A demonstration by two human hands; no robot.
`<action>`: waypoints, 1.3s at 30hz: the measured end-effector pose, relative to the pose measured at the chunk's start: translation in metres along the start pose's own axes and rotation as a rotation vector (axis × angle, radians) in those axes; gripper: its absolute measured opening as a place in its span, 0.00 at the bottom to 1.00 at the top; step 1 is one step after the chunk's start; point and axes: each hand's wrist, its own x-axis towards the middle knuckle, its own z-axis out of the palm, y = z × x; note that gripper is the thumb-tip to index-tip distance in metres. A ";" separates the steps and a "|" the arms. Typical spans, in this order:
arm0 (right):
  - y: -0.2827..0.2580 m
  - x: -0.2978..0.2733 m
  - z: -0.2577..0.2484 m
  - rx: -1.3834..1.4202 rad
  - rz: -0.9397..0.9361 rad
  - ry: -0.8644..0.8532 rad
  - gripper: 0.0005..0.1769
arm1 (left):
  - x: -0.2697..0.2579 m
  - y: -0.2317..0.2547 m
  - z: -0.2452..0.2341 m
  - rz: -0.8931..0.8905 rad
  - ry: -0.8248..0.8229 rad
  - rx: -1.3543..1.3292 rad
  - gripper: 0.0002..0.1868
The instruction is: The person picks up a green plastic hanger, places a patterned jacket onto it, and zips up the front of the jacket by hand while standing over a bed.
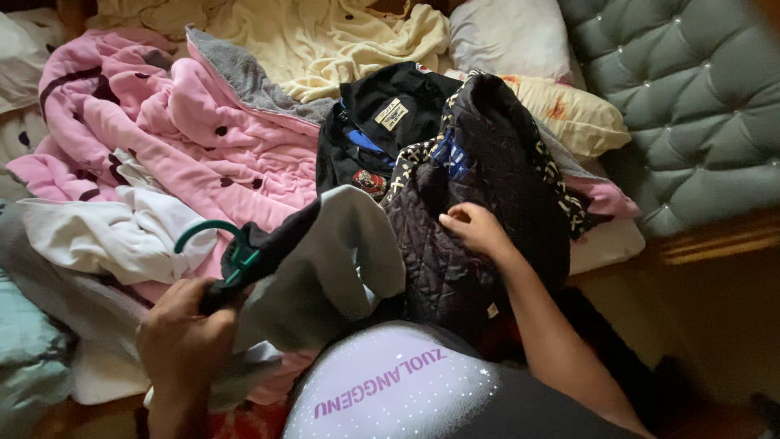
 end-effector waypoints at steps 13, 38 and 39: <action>-0.094 -0.031 -0.024 0.006 -0.667 -0.046 0.42 | -0.010 0.069 0.025 -0.018 -0.127 -0.135 0.15; -0.034 -0.148 -0.204 -0.306 -0.377 -0.053 0.13 | 0.102 0.024 0.466 -0.364 -0.852 -0.416 0.44; -0.025 -0.153 -0.203 -0.310 -0.370 -0.040 0.13 | 0.100 0.025 0.486 -0.387 -0.728 -0.376 0.50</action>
